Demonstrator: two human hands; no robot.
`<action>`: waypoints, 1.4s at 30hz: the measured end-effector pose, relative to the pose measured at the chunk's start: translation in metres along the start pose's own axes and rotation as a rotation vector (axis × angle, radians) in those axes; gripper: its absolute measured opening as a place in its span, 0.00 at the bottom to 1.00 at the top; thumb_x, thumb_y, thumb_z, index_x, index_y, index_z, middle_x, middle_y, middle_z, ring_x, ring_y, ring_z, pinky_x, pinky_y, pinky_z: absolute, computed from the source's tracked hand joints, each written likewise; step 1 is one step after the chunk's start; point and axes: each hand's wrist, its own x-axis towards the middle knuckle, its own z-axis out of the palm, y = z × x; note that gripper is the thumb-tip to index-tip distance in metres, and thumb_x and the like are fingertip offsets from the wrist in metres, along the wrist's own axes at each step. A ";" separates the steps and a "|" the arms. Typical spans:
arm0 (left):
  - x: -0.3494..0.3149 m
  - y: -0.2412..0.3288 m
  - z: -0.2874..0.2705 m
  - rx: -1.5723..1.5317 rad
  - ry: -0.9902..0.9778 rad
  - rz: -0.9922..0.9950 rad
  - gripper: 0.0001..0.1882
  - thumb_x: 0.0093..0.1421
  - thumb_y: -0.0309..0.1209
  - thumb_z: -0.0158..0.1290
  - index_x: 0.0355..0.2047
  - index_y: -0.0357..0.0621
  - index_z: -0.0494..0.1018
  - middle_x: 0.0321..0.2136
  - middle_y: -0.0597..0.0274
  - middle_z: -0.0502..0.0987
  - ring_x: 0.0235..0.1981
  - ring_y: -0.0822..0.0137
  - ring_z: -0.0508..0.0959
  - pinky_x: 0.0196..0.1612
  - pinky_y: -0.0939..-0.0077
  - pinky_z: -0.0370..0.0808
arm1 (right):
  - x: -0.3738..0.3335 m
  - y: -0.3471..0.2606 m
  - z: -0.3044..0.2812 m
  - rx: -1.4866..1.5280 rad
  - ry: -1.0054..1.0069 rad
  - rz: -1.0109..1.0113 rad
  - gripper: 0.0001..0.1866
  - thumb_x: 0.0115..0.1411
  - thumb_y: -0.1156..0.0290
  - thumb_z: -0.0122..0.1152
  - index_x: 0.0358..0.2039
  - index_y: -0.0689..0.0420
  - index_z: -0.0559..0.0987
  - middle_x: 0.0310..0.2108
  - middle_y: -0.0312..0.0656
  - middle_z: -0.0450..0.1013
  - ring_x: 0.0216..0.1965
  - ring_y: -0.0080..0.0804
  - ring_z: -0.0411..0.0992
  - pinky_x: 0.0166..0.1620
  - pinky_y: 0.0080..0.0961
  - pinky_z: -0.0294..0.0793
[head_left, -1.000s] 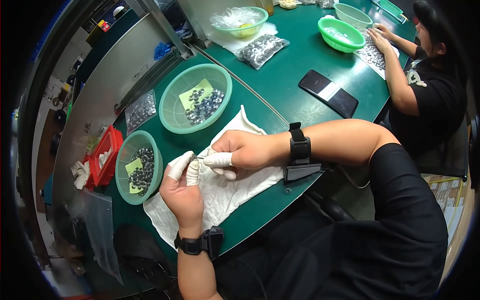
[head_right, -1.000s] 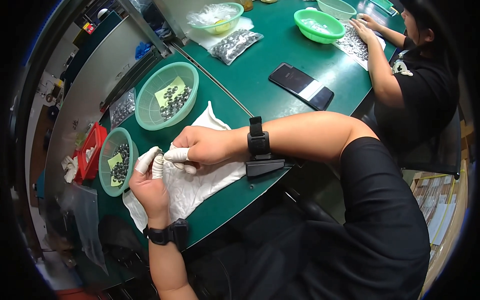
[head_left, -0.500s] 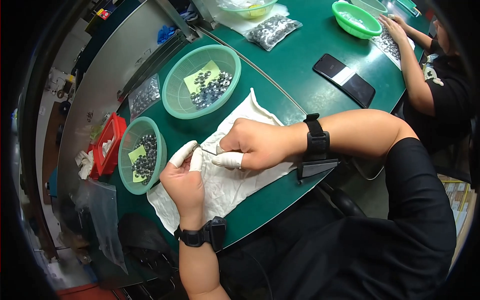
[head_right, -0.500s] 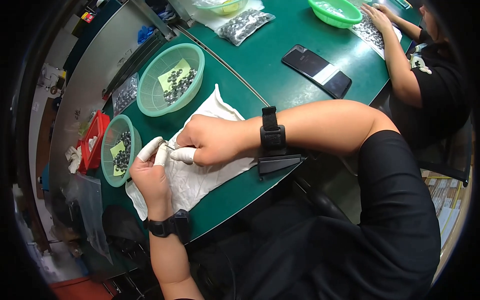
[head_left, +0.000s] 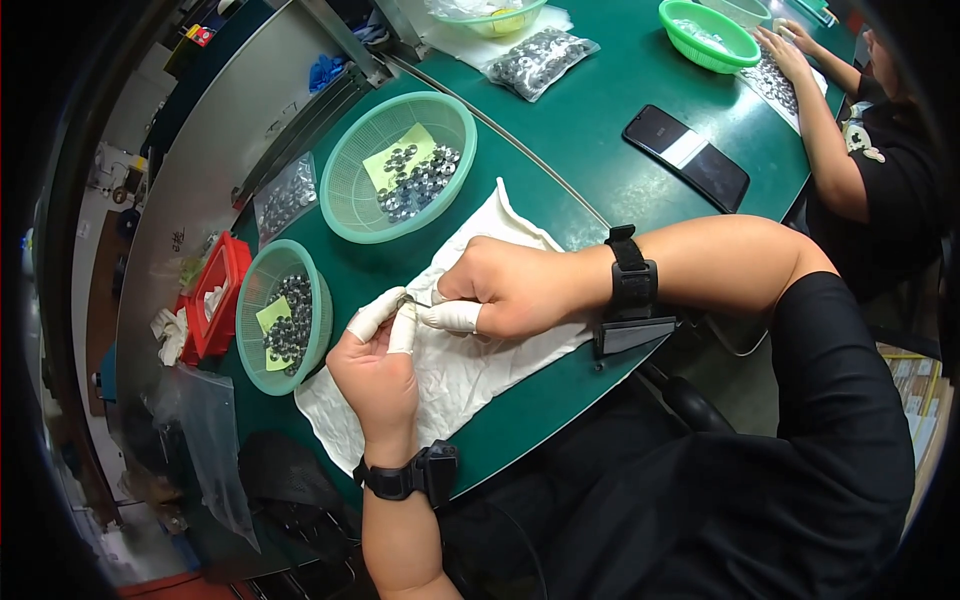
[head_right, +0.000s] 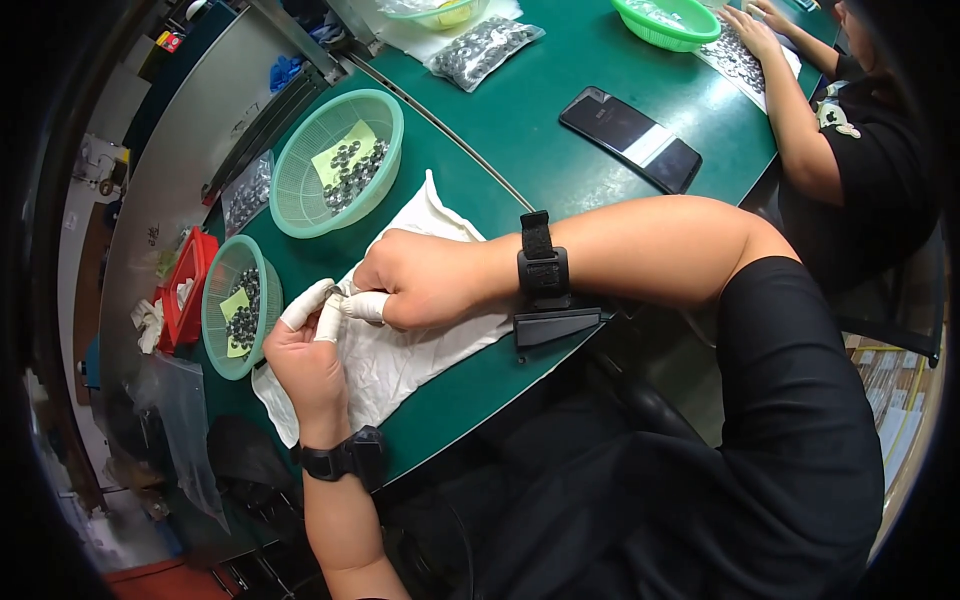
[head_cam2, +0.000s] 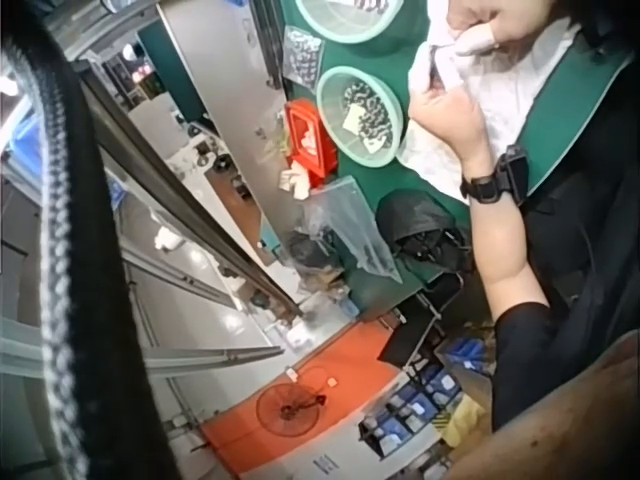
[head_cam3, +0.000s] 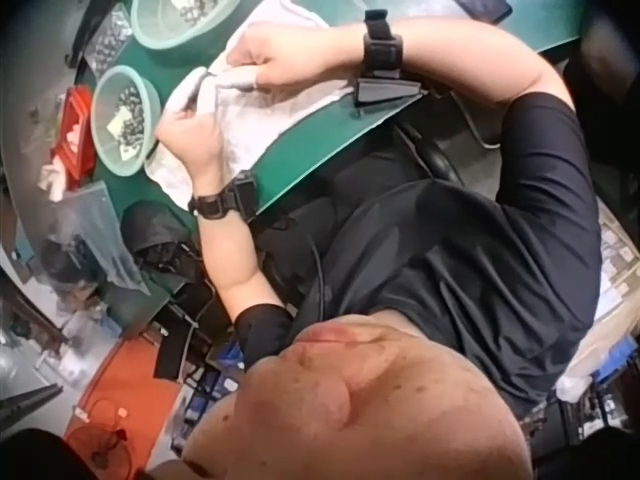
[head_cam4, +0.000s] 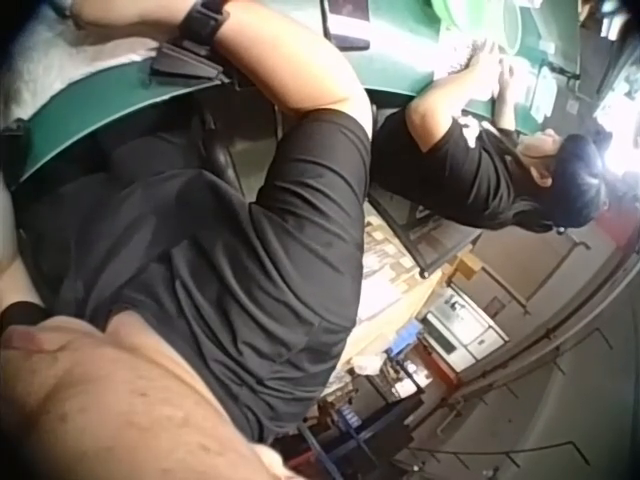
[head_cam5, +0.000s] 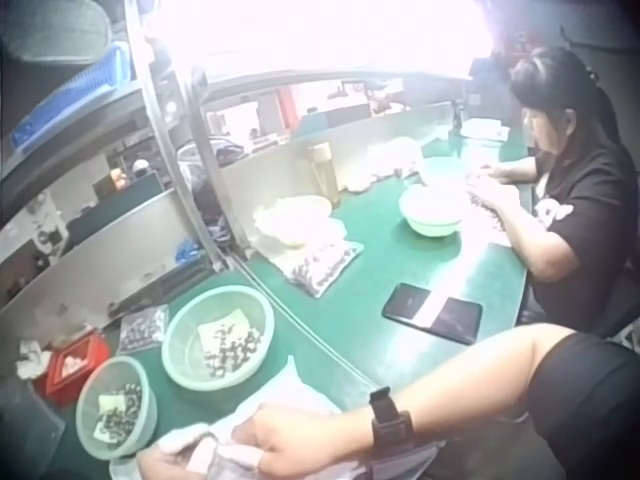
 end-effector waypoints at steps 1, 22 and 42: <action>0.000 0.000 0.000 0.037 -0.002 0.037 0.12 0.54 0.13 0.54 0.40 0.29 0.76 0.34 0.60 0.78 0.36 0.73 0.77 0.43 0.82 0.73 | 0.000 0.000 0.001 0.014 0.030 -0.026 0.21 0.63 0.63 0.54 0.17 0.64 0.71 0.11 0.46 0.63 0.12 0.35 0.59 0.20 0.30 0.60; -0.004 0.007 0.002 0.145 -0.056 0.051 0.12 0.54 0.12 0.52 0.40 0.28 0.75 0.37 0.59 0.76 0.39 0.72 0.76 0.44 0.80 0.73 | -0.001 -0.001 0.003 0.149 -0.009 0.091 0.20 0.64 0.62 0.53 0.18 0.63 0.72 0.12 0.46 0.66 0.14 0.37 0.64 0.22 0.32 0.64; -0.005 0.012 0.007 0.063 0.072 -0.028 0.12 0.55 0.14 0.55 0.41 0.26 0.75 0.34 0.57 0.78 0.36 0.72 0.77 0.42 0.80 0.75 | -0.003 -0.005 -0.004 -0.050 -0.031 0.050 0.11 0.59 0.67 0.55 0.28 0.63 0.77 0.22 0.54 0.73 0.25 0.48 0.72 0.31 0.37 0.69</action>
